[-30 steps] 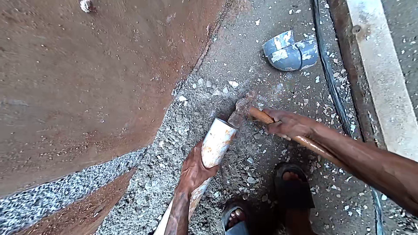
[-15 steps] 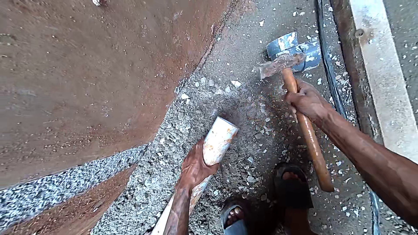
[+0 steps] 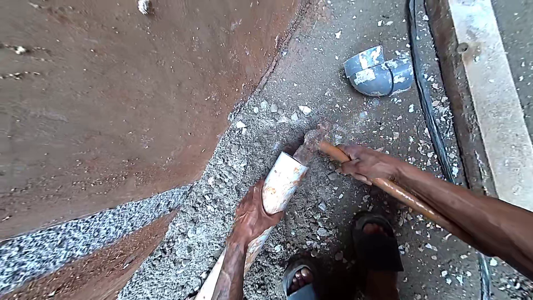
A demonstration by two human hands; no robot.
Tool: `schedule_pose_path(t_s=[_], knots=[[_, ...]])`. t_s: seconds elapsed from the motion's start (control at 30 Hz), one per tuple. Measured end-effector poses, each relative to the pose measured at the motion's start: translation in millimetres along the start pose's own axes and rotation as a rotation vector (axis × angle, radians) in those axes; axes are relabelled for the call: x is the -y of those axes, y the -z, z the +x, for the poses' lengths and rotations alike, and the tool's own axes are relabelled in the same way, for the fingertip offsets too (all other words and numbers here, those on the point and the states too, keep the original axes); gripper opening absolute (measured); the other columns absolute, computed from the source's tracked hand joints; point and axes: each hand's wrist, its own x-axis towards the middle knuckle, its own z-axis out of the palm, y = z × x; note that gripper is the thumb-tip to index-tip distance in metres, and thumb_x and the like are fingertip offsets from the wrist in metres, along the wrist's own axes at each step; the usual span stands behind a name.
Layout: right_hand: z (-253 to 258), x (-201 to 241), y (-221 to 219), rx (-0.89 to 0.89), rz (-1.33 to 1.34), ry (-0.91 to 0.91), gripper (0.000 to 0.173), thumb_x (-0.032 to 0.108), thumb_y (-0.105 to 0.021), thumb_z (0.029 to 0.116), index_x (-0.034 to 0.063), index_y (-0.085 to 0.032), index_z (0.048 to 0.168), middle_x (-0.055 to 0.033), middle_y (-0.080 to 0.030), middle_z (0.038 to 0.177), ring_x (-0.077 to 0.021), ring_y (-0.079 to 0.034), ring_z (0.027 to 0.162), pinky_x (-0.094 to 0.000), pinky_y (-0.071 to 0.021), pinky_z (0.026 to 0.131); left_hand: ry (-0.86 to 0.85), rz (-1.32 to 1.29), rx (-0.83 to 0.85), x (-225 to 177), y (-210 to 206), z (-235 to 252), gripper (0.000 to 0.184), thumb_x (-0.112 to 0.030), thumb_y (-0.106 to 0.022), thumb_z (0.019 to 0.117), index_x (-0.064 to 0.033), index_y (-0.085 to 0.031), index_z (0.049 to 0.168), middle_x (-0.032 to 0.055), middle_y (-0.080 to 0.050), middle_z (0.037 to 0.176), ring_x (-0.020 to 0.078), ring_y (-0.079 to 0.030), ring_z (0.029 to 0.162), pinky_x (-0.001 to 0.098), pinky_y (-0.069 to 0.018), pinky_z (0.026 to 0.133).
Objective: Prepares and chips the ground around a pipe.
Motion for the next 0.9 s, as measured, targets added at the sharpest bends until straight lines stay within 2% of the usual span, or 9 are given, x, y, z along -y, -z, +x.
schedule_pose_path(t_s=[0.1, 0.3, 0.37, 0.43, 0.5, 0.6, 0.7, 0.8, 0.9], knots=[[-8.0, -4.2, 14.2, -0.051, 0.025, 0.089, 0.026, 0.008, -0.056, 0.1022, 0.0094, -0.052, 0.128, -0.0012, -0.048, 0.064, -0.0073, -0.042, 0.043, -0.0216, -0.0400, 0.041, -0.003, -0.019, -0.005, 0.5, -3.1, 0.7, 0.114, -0.048, -0.089, 0.0662, -0.0081, -0.034, 0.158, 0.0198, -0.055, 0.144, 0.0354, -0.058, 0.128, 0.0526, -0.0481, 0.106], [-5.3, -9.3, 44.4, -0.584, 0.263, 0.214, 0.031, 0.004, -0.052, 0.0995, 0.0073, -0.048, 0.130, -0.0028, -0.049, 0.063, -0.0100, -0.044, 0.040, -0.0262, -0.0440, 0.038, 0.002, -0.014, -0.002, 2.0, -0.6, 1.9, 0.114, -0.050, -0.089, 0.0668, -0.0088, -0.034, 0.158, 0.0190, -0.054, 0.145, 0.0340, -0.057, 0.131, 0.0503, -0.0476, 0.107], [-5.9, -7.6, 31.6, -0.505, 0.252, 0.146, 0.029, 0.004, -0.052, 0.1007, 0.0082, -0.046, 0.129, -0.0026, -0.047, 0.063, -0.0102, -0.044, 0.040, -0.0265, -0.0447, 0.039, 0.008, 0.013, 0.004, -1.0, 0.3, -0.4, 0.114, -0.051, -0.088, 0.0673, -0.0083, -0.034, 0.158, 0.0196, -0.054, 0.146, 0.0348, -0.057, 0.131, 0.0510, -0.0474, 0.107], [-10.4, 0.3, 8.0, -0.217, 0.043, -0.013, 0.031, 0.009, -0.056, 0.1037, 0.0086, -0.047, 0.134, -0.0033, -0.048, 0.069, -0.0106, -0.043, 0.046, -0.0268, -0.0426, 0.045, 0.008, 0.021, 0.001, -3.3, -0.7, -1.1, 0.114, -0.050, -0.089, 0.0672, -0.0078, -0.034, 0.158, 0.0197, -0.055, 0.145, 0.0355, -0.058, 0.129, 0.0525, -0.0481, 0.106], [-7.0, 5.4, 2.1, -0.021, -0.095, -0.066, 0.032, 0.014, -0.056, 0.1057, 0.0113, -0.047, 0.136, -0.0036, -0.048, 0.072, -0.0109, -0.044, 0.047, -0.0265, -0.0420, 0.046, 0.004, 0.016, -0.005, -3.2, -3.0, 0.9, 0.113, -0.049, -0.089, 0.0668, -0.0086, -0.035, 0.157, 0.0191, -0.055, 0.144, 0.0351, -0.058, 0.128, 0.0526, -0.0484, 0.105], [-4.6, 2.1, 5.4, 0.010, -0.044, -0.014, 0.030, 0.011, -0.057, 0.1041, 0.0094, -0.049, 0.133, -0.0033, -0.049, 0.069, -0.0090, -0.043, 0.045, -0.0227, -0.0413, 0.043, -0.044, -0.021, -0.056, 5.1, -9.2, -0.9, 0.111, -0.049, -0.089, 0.0656, -0.0068, -0.039, 0.155, 0.0197, -0.059, 0.140, 0.0346, -0.060, 0.125, 0.0520, -0.0496, 0.104], [-2.4, 2.9, 1.0, -0.038, -0.028, -0.006, 0.028, 0.011, -0.056, 0.1045, 0.0097, -0.048, 0.131, -0.0038, -0.049, 0.069, -0.0102, -0.044, 0.045, -0.0243, -0.0419, 0.044, -0.036, -0.029, -0.050, 7.0, -7.0, -0.8, 0.111, -0.049, -0.089, 0.0663, -0.0071, -0.038, 0.156, 0.0190, -0.057, 0.142, 0.0335, -0.059, 0.127, 0.0506, -0.0489, 0.106], [-1.8, 1.5, 1.3, -0.005, -0.040, 0.009, 0.030, 0.012, -0.057, 0.1043, 0.0105, -0.048, 0.133, -0.0028, -0.049, 0.070, -0.0093, -0.044, 0.045, -0.0239, -0.0419, 0.044, 0.004, -0.005, -0.009, 1.5, -2.2, -1.4, 0.111, -0.049, -0.088, 0.0678, -0.0091, -0.036, 0.157, 0.0186, -0.055, 0.145, 0.0340, -0.057, 0.131, 0.0514, -0.0469, 0.108], [-14.1, -4.9, 14.8, -0.067, -0.033, 0.071, 0.040, 0.011, -0.058, 0.1019, 0.0129, -0.051, 0.141, -0.0015, -0.052, 0.068, -0.0083, -0.045, 0.046, -0.0243, -0.0421, 0.043, -0.082, -0.065, -0.018, 1.5, -9.3, 1.7, 0.109, -0.049, -0.088, 0.0688, -0.0087, -0.038, 0.157, 0.0190, -0.054, 0.148, 0.0330, -0.054, 0.135, 0.0511, -0.0444, 0.112]])
